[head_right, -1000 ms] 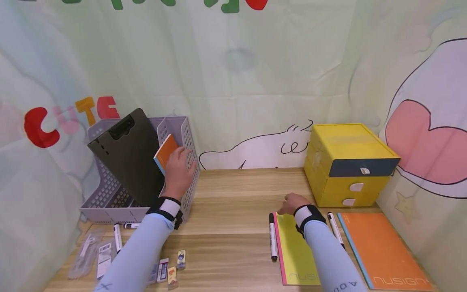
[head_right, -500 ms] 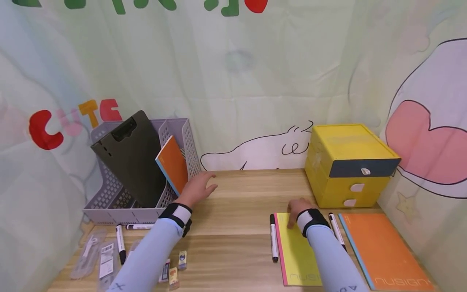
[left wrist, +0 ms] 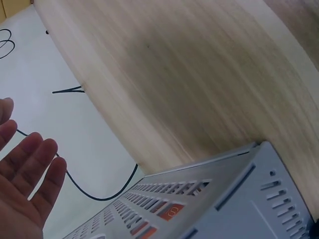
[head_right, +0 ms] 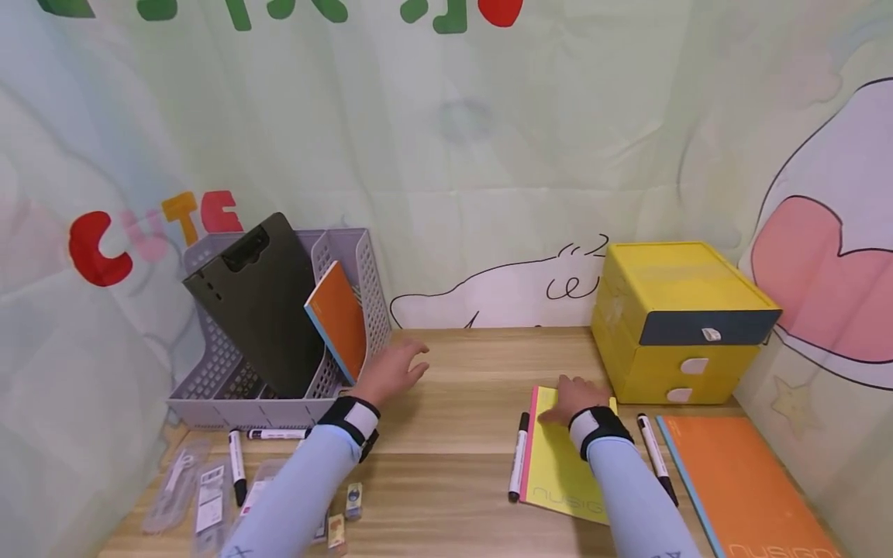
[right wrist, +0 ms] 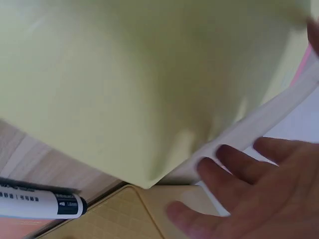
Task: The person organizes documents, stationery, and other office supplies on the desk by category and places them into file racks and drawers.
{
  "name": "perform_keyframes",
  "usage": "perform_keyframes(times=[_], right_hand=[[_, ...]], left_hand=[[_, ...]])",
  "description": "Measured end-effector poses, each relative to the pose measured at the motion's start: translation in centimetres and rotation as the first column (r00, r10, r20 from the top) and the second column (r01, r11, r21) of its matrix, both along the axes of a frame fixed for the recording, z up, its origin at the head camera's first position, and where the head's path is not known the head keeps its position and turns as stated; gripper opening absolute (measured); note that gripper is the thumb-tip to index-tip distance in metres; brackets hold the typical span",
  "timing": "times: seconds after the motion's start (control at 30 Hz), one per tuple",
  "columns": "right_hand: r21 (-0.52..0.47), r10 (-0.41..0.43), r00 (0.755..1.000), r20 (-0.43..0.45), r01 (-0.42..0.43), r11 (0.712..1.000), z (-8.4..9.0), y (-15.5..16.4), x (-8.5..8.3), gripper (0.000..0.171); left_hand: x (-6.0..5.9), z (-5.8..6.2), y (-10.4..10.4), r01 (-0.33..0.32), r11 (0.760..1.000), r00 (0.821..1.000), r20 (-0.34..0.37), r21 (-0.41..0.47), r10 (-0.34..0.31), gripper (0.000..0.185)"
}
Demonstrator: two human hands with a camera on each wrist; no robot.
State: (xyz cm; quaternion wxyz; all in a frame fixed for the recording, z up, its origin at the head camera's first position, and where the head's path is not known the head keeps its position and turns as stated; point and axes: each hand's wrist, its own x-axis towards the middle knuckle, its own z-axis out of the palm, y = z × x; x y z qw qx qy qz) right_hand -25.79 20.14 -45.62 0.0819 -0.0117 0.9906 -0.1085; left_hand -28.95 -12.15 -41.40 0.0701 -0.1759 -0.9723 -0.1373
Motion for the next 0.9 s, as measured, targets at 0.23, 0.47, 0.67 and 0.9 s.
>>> perform_keyframes(times=[0.23,0.47,0.67,0.9], right_hand=[[-0.002,-0.045,0.991,0.128,0.046,0.999,-0.2,0.8,-0.3,0.098],[0.004,-0.032,0.999,0.037,0.032,0.999,-0.7,1.4,-0.9,0.095],[0.006,-0.048,0.998,-0.034,0.048,0.999,0.0,1.0,-0.9,0.085],[-0.023,-0.025,0.997,-0.078,0.023,0.999,0.6,1.3,-1.3,0.086]], left_hand=[[0.4,-0.8,0.3,0.002,0.999,1.0,-0.008,-0.05,-0.002,0.032],[0.2,-1.6,1.0,0.049,0.997,0.999,-0.005,-0.053,-0.049,0.03],[0.2,-2.2,1.5,0.038,0.997,0.999,0.022,-0.066,-0.037,0.03],[0.3,-2.3,1.7,0.052,0.995,0.998,0.032,-0.081,-0.049,0.029]])
